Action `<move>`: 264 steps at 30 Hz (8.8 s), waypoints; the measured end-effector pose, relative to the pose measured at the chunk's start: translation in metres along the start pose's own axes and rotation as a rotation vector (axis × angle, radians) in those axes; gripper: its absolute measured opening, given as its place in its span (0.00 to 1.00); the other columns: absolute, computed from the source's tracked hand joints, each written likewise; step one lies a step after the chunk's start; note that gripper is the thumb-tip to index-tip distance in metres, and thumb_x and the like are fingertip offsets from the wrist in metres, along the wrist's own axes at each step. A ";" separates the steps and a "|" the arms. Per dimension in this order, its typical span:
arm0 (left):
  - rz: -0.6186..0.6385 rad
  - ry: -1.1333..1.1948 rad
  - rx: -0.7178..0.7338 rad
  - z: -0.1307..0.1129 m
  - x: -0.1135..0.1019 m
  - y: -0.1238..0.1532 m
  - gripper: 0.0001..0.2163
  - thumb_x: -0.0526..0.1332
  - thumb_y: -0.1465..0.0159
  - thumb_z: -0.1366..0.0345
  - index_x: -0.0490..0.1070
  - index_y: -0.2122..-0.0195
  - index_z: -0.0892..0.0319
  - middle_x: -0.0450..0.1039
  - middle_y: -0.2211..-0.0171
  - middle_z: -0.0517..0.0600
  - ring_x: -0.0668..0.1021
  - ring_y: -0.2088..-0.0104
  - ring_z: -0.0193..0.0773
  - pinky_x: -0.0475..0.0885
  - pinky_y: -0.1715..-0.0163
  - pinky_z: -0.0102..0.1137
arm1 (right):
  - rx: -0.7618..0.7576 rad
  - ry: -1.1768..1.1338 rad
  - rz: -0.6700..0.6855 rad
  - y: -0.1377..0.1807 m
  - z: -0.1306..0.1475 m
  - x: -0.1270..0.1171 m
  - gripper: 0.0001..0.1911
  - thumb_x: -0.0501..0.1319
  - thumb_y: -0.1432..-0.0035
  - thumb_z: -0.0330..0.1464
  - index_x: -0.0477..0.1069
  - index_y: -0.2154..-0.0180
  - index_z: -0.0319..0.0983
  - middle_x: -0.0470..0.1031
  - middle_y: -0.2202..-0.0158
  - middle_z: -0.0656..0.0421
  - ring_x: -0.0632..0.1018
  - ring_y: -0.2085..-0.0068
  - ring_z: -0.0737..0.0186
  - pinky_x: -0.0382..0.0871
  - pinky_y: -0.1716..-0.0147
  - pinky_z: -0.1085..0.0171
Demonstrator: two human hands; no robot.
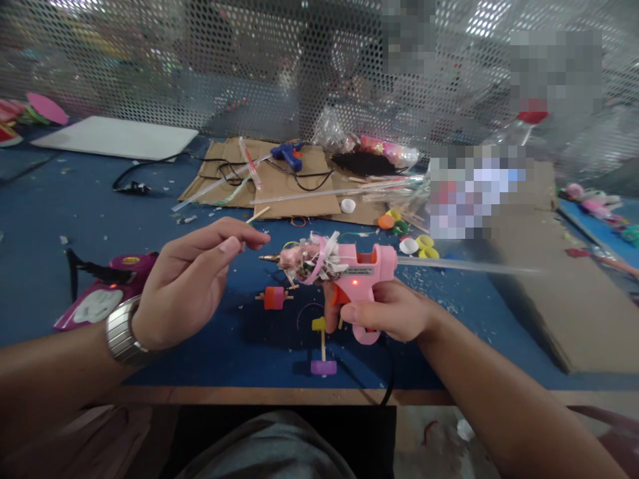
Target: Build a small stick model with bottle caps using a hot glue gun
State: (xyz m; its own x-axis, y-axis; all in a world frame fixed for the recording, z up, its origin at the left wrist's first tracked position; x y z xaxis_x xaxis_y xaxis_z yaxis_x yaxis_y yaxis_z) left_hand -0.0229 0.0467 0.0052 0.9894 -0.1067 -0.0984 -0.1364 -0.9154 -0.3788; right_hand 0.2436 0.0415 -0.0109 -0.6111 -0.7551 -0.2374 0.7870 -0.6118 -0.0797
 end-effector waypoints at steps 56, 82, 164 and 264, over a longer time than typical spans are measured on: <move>0.009 0.153 0.048 0.002 0.003 0.000 0.22 0.54 0.19 0.60 0.75 0.72 0.52 0.76 0.62 0.54 0.77 0.52 0.49 0.69 0.43 0.46 | -0.191 -0.055 -0.350 -0.011 0.009 -0.011 0.20 0.63 0.28 0.44 0.86 0.60 0.37 0.75 0.68 0.54 0.69 0.68 0.59 0.66 0.69 0.58; 0.011 0.132 -0.142 0.002 0.009 -0.001 0.06 0.73 0.33 0.72 0.82 0.58 0.55 0.87 0.59 0.48 0.88 0.56 0.40 0.84 0.54 0.33 | -0.211 -0.007 -0.370 -0.012 0.011 -0.013 0.24 0.63 0.30 0.49 0.88 0.63 0.38 0.74 0.70 0.55 0.71 0.70 0.59 0.64 0.70 0.58; 0.460 -0.679 -0.116 0.007 0.024 0.012 0.23 0.70 0.44 0.66 0.65 0.49 0.53 0.74 0.47 0.56 0.76 0.45 0.59 0.71 0.45 0.56 | -0.082 -0.296 -0.841 -0.019 -0.006 -0.023 0.18 0.71 0.35 0.49 0.76 0.64 0.42 0.72 0.74 0.60 0.71 0.75 0.62 0.63 0.77 0.61; 0.428 0.405 -0.413 0.012 0.029 0.011 0.20 0.76 0.34 0.70 0.67 0.48 0.53 0.76 0.54 0.49 0.81 0.55 0.35 0.77 0.58 0.27 | -0.135 -0.353 -0.357 -0.019 0.000 -0.004 0.28 0.63 0.34 0.55 0.87 0.63 0.37 0.86 0.54 0.47 0.76 0.69 0.59 0.70 0.70 0.59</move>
State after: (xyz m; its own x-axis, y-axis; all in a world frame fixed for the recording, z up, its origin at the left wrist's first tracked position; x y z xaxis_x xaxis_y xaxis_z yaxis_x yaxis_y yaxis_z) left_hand 0.0033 0.0387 -0.0127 0.8052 -0.5511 0.2189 -0.5654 -0.8248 0.0030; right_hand 0.2313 0.0561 -0.0082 -0.8165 -0.5528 0.1662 0.5143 -0.8274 -0.2257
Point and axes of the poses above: each hand's wrist, its own y-axis away from the middle knuckle, its own x-axis out of the palm, z = x × y, the point moved 4 cm from there along -y, towards the middle knuckle
